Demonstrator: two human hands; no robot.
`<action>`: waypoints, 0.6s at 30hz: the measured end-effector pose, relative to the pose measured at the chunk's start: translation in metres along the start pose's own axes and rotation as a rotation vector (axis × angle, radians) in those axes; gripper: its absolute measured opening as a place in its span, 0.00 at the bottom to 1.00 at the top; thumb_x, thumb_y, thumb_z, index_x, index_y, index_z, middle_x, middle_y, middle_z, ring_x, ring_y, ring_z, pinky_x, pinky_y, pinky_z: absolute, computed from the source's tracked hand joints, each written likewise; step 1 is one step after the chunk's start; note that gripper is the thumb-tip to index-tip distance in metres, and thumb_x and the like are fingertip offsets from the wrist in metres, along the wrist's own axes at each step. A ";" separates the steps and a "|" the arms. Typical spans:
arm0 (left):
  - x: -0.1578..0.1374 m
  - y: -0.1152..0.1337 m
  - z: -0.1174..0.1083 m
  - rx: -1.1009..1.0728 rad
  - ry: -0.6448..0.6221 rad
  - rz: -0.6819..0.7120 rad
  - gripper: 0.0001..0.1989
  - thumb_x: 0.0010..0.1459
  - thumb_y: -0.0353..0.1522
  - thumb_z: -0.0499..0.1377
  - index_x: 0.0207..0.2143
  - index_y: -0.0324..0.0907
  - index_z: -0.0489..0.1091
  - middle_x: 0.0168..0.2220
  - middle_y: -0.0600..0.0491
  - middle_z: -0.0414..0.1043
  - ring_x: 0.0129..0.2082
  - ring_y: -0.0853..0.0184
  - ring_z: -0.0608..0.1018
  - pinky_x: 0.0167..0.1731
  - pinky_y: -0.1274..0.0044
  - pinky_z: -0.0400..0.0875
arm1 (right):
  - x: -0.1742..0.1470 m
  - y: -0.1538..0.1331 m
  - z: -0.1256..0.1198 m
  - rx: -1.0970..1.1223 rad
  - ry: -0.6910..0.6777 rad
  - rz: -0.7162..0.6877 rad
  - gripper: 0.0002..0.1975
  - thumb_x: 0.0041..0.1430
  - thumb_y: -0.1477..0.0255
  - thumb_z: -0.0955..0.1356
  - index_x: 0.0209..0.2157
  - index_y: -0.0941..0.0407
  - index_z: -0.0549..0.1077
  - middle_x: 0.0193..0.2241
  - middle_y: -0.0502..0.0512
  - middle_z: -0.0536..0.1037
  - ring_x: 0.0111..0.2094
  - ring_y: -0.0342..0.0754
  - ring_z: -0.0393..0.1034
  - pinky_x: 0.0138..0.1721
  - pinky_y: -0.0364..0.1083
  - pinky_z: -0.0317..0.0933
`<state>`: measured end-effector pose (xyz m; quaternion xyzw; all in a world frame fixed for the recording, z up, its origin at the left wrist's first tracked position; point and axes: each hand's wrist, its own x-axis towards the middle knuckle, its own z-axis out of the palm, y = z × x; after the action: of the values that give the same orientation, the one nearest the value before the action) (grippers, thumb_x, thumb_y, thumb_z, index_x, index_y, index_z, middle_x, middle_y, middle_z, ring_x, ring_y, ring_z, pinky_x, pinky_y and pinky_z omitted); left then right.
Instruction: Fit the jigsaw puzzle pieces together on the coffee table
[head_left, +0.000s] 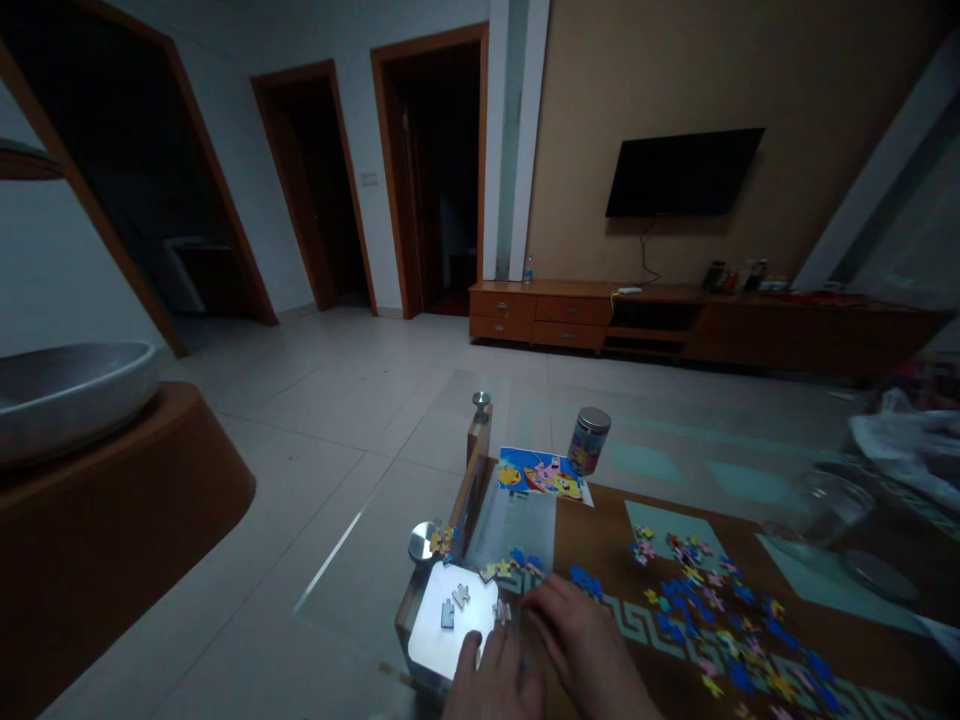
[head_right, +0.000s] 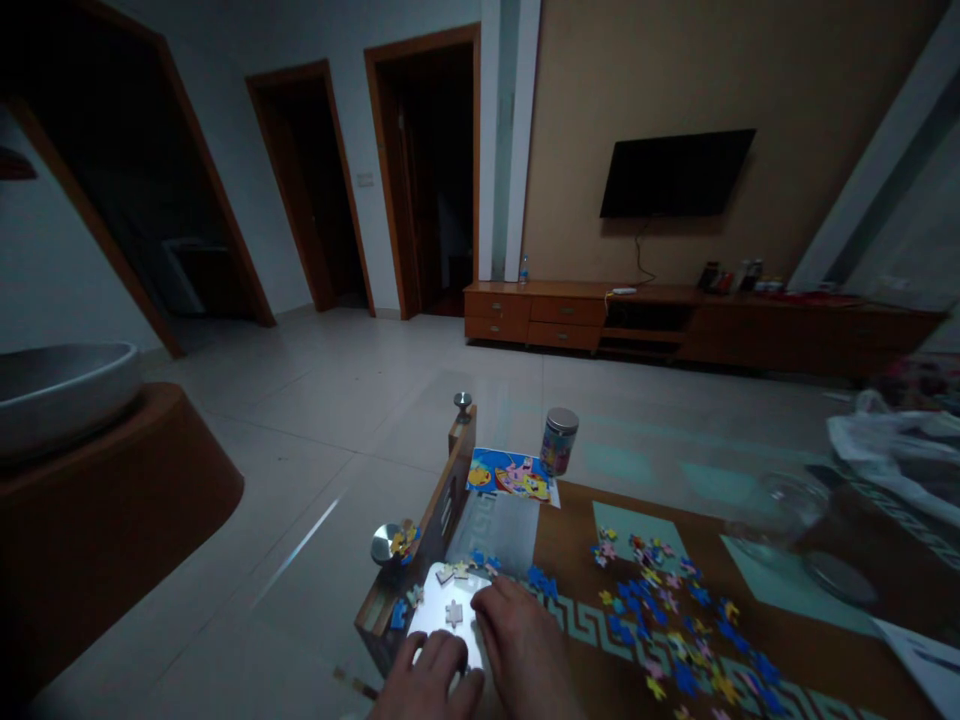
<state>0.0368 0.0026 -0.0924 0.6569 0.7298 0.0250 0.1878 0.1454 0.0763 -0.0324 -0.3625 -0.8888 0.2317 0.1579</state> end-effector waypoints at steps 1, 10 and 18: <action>-0.002 -0.004 -0.016 0.011 0.019 0.035 0.14 0.56 0.29 0.53 0.44 0.44 0.71 0.47 0.45 0.69 0.50 0.51 0.68 0.51 0.58 0.59 | 0.002 -0.001 0.001 0.000 0.009 0.001 0.12 0.57 0.82 0.61 0.33 0.56 0.73 0.33 0.54 0.75 0.36 0.49 0.70 0.36 0.45 0.62; 0.008 -0.087 -0.113 -0.071 0.238 -0.207 0.15 0.49 0.24 0.55 0.41 0.41 0.69 0.43 0.49 0.66 0.47 0.60 0.66 0.44 0.72 0.61 | 0.040 -0.025 0.010 -0.004 0.056 -0.005 0.12 0.55 0.82 0.61 0.31 0.56 0.74 0.31 0.54 0.74 0.34 0.47 0.69 0.34 0.42 0.59; 0.025 -0.106 -0.106 -0.076 0.286 -0.215 0.14 0.51 0.25 0.55 0.41 0.42 0.70 0.41 0.50 0.66 0.46 0.61 0.67 0.43 0.73 0.60 | 0.080 -0.048 0.030 -0.028 0.001 -0.055 0.13 0.55 0.82 0.62 0.34 0.55 0.76 0.32 0.54 0.73 0.37 0.48 0.67 0.37 0.43 0.57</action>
<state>-0.0985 0.0350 -0.0299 0.5571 0.8137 0.1256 0.1086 0.0494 0.0944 -0.0232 -0.3403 -0.9015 0.2145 0.1594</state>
